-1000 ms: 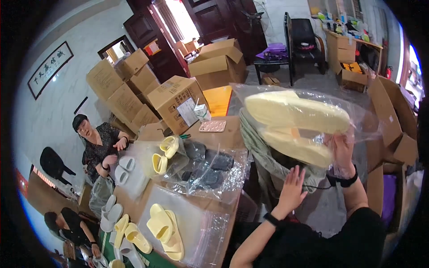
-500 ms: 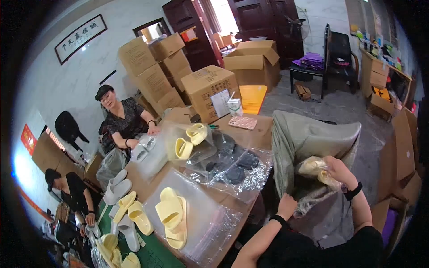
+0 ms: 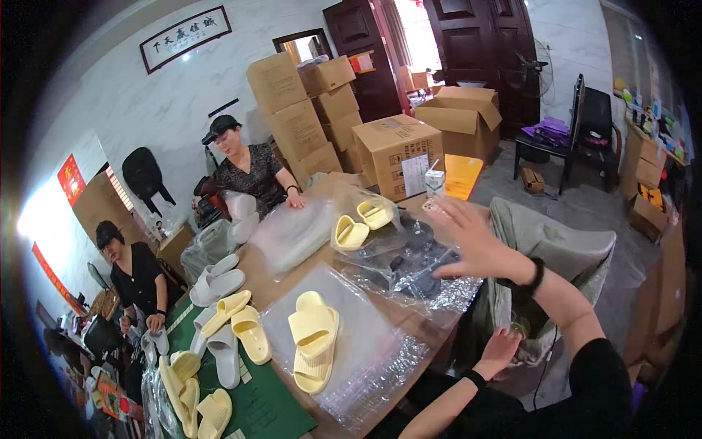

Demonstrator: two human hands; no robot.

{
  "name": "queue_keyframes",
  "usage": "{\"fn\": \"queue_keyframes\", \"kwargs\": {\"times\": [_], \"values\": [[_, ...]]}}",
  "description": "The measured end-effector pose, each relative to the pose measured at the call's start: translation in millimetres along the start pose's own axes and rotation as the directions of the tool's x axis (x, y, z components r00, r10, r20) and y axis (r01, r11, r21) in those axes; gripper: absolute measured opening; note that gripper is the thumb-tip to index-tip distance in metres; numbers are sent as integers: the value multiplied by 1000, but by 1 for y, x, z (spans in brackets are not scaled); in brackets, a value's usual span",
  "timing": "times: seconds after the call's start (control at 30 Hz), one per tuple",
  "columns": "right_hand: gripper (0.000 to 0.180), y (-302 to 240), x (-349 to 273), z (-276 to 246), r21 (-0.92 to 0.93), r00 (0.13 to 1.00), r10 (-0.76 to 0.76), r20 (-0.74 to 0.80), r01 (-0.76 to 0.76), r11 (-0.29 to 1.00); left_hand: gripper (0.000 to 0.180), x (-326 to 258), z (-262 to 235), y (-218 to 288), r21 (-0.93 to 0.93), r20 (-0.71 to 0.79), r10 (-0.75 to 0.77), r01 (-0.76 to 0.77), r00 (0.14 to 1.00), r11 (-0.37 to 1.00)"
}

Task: Bagging and packing finished foam slippers into a large sack.

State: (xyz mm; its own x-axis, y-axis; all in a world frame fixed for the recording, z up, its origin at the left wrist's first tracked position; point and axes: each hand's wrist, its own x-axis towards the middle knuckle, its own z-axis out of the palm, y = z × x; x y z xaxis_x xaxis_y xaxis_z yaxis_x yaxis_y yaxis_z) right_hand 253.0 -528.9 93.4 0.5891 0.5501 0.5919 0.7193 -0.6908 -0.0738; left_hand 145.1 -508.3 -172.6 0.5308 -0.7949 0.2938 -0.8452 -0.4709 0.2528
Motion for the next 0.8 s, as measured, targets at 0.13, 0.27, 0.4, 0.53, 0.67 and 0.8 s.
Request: {"fn": "queue_keyframes", "kwargs": {"times": [0.13, 0.27, 0.4, 0.53, 0.67, 0.8], "values": [[109, -25, 109, 62, -96, 983, -95, -156, 80, 992, 35, -7, -39, 4, 50, 23, -22, 20, 1000, 999], [114, -22, 169, 123, -215, 956, -208, -204, 164, 963, 34, -29, -31, 0, -415, -508, -99, -142, 856, 899], [124, -28, 161, 179, -293, 974, 59, 220, 9, 956, 30, -38, -38, -3, -695, -53, -406, 258, 912, 671], [96, -37, 138, 213, -363, 852, 310, 423, -154, 919, 32, -47, -20, -23, -537, -85, -335, 241, 938, 809], [19, -4, 131, 254, -236, 951, 284, 123, -250, 939, 33, -43, 1, -26, -383, -97, -216, 164, 972, 909], [18, 6, 142, 232, 17, 967, 250, -56, -249, 968, 36, -34, -31, -8, -311, -18, -221, 204, 975, 928]]}}
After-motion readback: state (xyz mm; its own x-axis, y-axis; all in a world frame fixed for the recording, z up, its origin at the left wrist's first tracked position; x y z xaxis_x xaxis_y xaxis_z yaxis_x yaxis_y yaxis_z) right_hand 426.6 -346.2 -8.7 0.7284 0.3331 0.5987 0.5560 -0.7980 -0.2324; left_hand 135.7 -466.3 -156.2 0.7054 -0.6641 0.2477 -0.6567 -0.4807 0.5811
